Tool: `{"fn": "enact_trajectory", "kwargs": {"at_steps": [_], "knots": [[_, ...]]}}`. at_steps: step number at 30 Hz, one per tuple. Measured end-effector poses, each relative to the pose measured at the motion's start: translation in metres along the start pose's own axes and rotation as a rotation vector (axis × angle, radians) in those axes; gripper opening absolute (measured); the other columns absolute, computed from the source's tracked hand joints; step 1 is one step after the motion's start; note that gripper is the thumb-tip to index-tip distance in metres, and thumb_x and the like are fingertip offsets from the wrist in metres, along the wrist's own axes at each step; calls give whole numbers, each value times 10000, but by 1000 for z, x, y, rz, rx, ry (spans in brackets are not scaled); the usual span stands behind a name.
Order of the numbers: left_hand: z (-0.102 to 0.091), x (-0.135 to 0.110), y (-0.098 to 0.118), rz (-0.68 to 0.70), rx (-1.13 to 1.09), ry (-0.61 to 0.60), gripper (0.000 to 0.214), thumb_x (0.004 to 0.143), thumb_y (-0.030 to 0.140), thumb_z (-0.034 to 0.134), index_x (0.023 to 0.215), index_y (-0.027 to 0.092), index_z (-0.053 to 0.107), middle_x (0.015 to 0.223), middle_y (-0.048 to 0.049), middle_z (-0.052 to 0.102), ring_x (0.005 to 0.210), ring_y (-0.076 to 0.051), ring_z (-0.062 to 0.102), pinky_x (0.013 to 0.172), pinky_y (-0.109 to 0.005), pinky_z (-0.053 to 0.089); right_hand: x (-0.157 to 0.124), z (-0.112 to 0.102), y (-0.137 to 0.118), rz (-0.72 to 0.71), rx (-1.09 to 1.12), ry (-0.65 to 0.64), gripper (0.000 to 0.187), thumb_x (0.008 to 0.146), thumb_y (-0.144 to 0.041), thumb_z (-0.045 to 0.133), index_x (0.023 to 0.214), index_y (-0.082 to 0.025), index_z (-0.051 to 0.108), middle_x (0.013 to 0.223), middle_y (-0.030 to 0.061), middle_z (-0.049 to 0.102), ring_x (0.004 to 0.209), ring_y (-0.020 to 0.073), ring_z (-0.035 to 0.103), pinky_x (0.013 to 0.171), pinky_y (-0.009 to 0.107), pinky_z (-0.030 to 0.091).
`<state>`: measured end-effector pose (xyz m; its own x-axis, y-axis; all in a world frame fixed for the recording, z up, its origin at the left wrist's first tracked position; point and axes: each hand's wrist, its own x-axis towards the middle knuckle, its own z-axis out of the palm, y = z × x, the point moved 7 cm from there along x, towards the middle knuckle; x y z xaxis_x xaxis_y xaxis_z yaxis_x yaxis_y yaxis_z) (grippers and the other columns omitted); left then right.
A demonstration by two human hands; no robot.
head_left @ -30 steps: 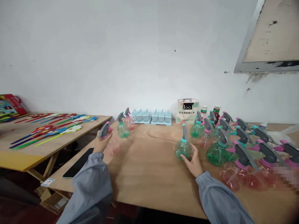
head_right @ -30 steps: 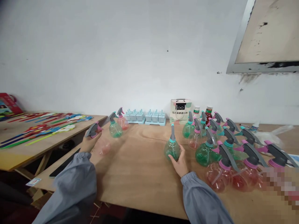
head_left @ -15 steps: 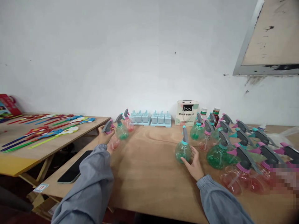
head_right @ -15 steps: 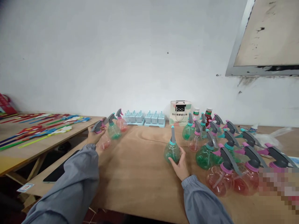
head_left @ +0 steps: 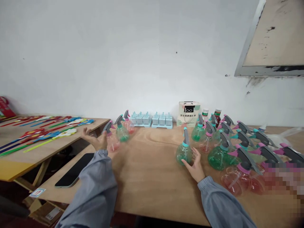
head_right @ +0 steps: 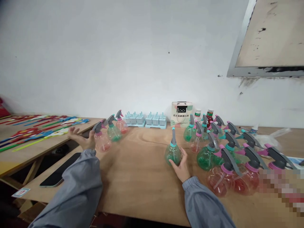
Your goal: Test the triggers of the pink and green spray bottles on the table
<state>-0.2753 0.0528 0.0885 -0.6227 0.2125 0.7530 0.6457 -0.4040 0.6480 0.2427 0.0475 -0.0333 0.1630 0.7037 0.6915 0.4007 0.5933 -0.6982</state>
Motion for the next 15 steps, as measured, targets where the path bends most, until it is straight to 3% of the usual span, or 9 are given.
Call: {"fn": "enact_trajectory", "kwargs": {"at_steps": [1,2,3,5,6,7,9,11,15], "knots": [[-7,-11,19,56,1,92,845,789,657,623,1372,191,228,1449,-137,323,1317,-349,399,1089,-551,329,0,1,-2,-11,-5,-2,800,790,-532,692,1394,-206,281,1330,201,486,1246,336,531,1006,596,471],[-7,-23,39,92,-23,104,828,785,658,618,1367,194,256,1427,-133,360,1311,-345,412,1079,-540,348,-1,3,-3,-18,-10,-9,827,776,-533,706,1398,-203,273,1318,198,493,1232,336,538,1002,596,473],[1,-38,61,121,-71,15,815,772,646,633,1358,191,294,1409,-135,387,1309,-345,423,1067,-517,373,-2,5,-4,-19,-14,-22,854,761,-536,721,1402,-199,268,1303,196,500,1214,336,548,996,595,476],[29,-74,108,154,-228,-271,769,691,586,731,1276,189,429,1341,-133,475,1280,-346,466,1072,-480,387,-5,9,-4,-2,-14,-49,901,733,-542,745,1408,-194,260,1277,190,512,1177,334,566,981,586,488],[50,-97,131,125,-300,-498,726,666,510,779,1251,202,480,1320,-127,517,1284,-340,478,1090,-464,376,-7,12,-4,10,-14,-64,913,725,-543,751,1410,-193,259,1267,186,518,1166,333,572,975,578,494],[70,-123,151,64,-367,-710,707,659,421,808,1265,221,503,1339,-124,532,1305,-331,474,1113,-452,358,-8,14,-5,21,-15,-80,918,720,-543,754,1411,-194,261,1261,180,522,1163,333,574,972,571,500],[99,-169,185,-73,-518,-971,762,637,312,836,1320,270,499,1426,-120,499,1358,-320,445,1147,-451,328,-12,20,-6,33,-18,-113,912,714,-547,753,1410,-208,270,1249,162,533,1157,336,582,965,560,512],[122,-205,206,-173,-622,-1095,870,564,235,878,1344,308,499,1491,-102,447,1419,-311,378,1188,-441,277,-15,27,-10,42,-9,-148,887,721,-556,741,1410,-241,278,1249,143,541,1145,343,595,953,551,527],[152,-239,205,-366,-717,-1087,840,521,156,875,1279,301,545,1380,-91,532,1334,-268,475,1132,-397,353,-16,27,-25,32,12,-173,878,708,-516,771,1406,-314,279,1299,133,535,1187,382,579,977,554,526]]}}
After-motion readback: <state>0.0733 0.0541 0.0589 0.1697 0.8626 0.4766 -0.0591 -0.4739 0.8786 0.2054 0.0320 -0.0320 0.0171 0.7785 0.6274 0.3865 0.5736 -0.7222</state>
